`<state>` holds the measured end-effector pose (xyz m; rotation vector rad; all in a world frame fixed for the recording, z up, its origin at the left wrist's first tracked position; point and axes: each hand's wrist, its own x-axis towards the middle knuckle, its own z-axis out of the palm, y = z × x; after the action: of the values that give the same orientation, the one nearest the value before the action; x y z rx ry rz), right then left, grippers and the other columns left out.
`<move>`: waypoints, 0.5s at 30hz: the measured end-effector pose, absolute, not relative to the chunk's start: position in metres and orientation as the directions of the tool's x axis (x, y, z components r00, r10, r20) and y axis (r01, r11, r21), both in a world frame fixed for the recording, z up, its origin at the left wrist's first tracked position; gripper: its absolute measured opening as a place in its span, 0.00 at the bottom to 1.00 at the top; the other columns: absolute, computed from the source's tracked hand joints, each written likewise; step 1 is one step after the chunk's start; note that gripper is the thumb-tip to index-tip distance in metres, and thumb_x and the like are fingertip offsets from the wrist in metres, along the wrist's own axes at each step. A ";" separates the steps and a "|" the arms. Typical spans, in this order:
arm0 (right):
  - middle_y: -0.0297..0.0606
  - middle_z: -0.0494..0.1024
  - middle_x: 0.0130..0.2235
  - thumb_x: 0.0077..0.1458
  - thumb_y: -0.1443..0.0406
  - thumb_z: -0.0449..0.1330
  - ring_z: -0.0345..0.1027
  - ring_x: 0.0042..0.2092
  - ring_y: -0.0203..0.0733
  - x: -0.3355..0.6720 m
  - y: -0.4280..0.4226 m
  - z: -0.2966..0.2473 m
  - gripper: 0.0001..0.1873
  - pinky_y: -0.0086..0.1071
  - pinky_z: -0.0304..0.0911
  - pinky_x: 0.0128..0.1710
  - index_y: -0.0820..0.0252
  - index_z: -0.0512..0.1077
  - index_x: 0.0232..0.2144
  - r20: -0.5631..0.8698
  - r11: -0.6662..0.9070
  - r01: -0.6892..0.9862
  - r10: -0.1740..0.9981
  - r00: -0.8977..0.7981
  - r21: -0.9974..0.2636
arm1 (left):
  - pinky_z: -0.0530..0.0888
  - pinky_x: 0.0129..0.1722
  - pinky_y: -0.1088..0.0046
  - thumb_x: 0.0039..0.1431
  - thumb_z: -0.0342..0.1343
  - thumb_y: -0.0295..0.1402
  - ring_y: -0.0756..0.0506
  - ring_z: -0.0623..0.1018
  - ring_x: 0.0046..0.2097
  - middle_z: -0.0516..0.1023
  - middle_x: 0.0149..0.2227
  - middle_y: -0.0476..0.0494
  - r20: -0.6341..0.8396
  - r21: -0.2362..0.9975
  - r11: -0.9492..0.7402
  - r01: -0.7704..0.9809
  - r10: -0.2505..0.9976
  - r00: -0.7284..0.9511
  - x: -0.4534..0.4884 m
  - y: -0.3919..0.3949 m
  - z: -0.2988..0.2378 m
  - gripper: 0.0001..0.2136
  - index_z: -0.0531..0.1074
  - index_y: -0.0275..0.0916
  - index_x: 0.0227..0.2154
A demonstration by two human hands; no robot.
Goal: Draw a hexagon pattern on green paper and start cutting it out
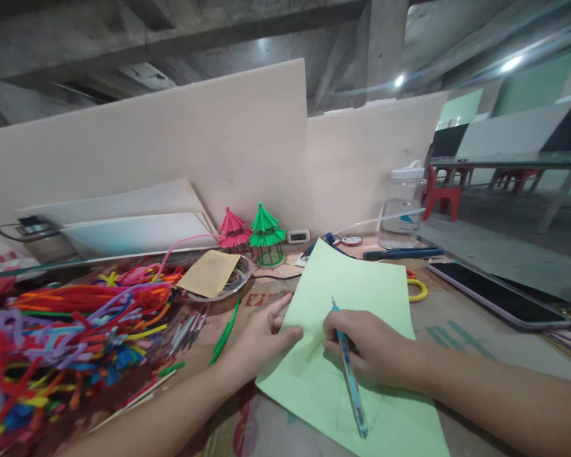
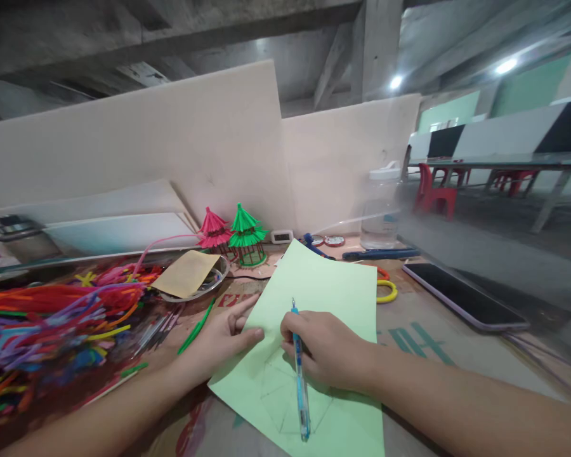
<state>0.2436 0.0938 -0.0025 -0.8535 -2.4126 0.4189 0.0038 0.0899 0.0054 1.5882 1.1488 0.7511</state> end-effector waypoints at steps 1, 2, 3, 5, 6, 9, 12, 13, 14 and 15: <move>0.36 0.73 0.29 0.61 0.67 0.55 0.62 0.29 0.39 0.244 0.094 -0.003 0.02 0.30 0.52 0.31 0.56 0.64 0.34 0.405 0.759 0.475 0.643 -0.650 -0.445 | 0.81 0.34 0.68 0.70 0.60 0.39 0.46 0.81 0.36 0.79 0.45 0.43 -0.051 0.945 -0.071 0.321 0.933 0.356 0.005 0.088 0.008 0.19 0.69 0.38 0.59; 0.36 0.73 0.29 0.61 0.67 0.54 0.62 0.29 0.39 0.244 0.093 -0.004 0.02 0.30 0.52 0.31 0.56 0.64 0.34 0.423 0.767 0.467 0.636 -0.645 -0.440 | 0.81 0.36 0.66 0.69 0.61 0.38 0.45 0.81 0.38 0.79 0.47 0.42 -0.025 0.939 -0.097 0.331 0.937 0.348 0.006 0.086 0.011 0.19 0.69 0.38 0.59; 0.36 0.73 0.29 0.62 0.67 0.54 0.62 0.29 0.39 0.245 0.093 -0.005 0.02 0.31 0.51 0.31 0.56 0.64 0.34 0.441 0.773 0.461 0.630 -0.639 -0.436 | 0.81 0.40 0.63 0.69 0.61 0.37 0.43 0.81 0.42 0.78 0.50 0.41 0.010 0.930 -0.131 0.343 0.943 0.333 0.007 0.084 0.014 0.19 0.69 0.39 0.59; 0.36 0.74 0.29 0.63 0.67 0.53 0.62 0.29 0.39 0.245 0.094 -0.006 0.03 0.31 0.51 0.31 0.56 0.64 0.34 0.470 0.782 0.449 0.620 -0.628 -0.432 | 0.80 0.48 0.56 0.67 0.62 0.36 0.39 0.79 0.49 0.75 0.55 0.40 0.083 0.907 -0.199 0.371 0.949 0.305 0.007 0.082 0.017 0.20 0.69 0.40 0.59; 0.36 0.74 0.29 0.63 0.67 0.53 0.62 0.29 0.39 0.245 0.094 -0.007 0.03 0.31 0.51 0.31 0.56 0.64 0.34 0.482 0.785 0.444 0.617 -0.623 -0.432 | 0.78 0.51 0.54 0.67 0.63 0.35 0.38 0.78 0.52 0.75 0.56 0.40 0.110 0.896 -0.225 0.382 0.948 0.300 0.006 0.081 0.017 0.20 0.70 0.40 0.59; 0.35 0.73 0.28 0.62 0.67 0.53 0.61 0.29 0.39 0.244 0.095 -0.007 0.04 0.31 0.50 0.30 0.56 0.64 0.33 0.511 0.786 0.430 0.616 -0.599 -0.444 | 0.78 0.51 0.54 0.68 0.62 0.37 0.39 0.79 0.51 0.76 0.55 0.39 0.139 0.888 -0.252 0.385 0.945 0.297 0.002 0.085 0.011 0.17 0.71 0.39 0.57; 0.33 0.71 0.26 0.63 0.64 0.54 0.60 0.27 0.38 0.246 0.096 -0.005 0.06 0.31 0.52 0.29 0.55 0.63 0.31 0.532 0.766 0.422 0.641 -0.554 -0.485 | 0.79 0.48 0.56 0.70 0.60 0.39 0.41 0.80 0.48 0.76 0.53 0.39 0.151 0.901 -0.246 0.357 0.950 0.274 -0.003 0.091 0.002 0.16 0.72 0.38 0.55; 0.33 0.70 0.26 0.63 0.63 0.54 0.60 0.27 0.37 0.247 0.097 -0.004 0.08 0.30 0.53 0.29 0.55 0.63 0.30 0.537 0.752 0.422 0.657 -0.529 -0.506 | 0.79 0.47 0.56 0.70 0.60 0.39 0.41 0.80 0.48 0.76 0.53 0.39 0.158 0.906 -0.246 0.345 0.951 0.264 -0.005 0.092 0.000 0.16 0.72 0.38 0.55; 0.32 0.70 0.26 0.63 0.62 0.55 0.60 0.26 0.37 0.249 0.098 -0.003 0.09 0.30 0.53 0.29 0.55 0.63 0.30 0.541 0.732 0.425 0.681 -0.494 -0.533 | 0.79 0.47 0.56 0.70 0.60 0.40 0.41 0.80 0.48 0.76 0.53 0.39 0.165 0.910 -0.247 0.334 0.952 0.257 -0.006 0.094 -0.002 0.16 0.71 0.38 0.55; 0.32 0.70 0.25 0.63 0.61 0.55 0.60 0.26 0.37 0.250 0.099 -0.002 0.09 0.30 0.54 0.28 0.55 0.63 0.30 0.541 0.703 0.429 0.711 -0.449 -0.568 | 0.79 0.48 0.56 0.70 0.59 0.40 0.41 0.79 0.49 0.76 0.53 0.39 0.171 0.913 -0.248 0.322 0.953 0.249 -0.007 0.095 -0.003 0.16 0.71 0.38 0.56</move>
<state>0.2499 0.0991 -0.0025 -0.8667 -2.1074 0.4493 -0.0068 0.0946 -0.0030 1.7302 1.1826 1.0055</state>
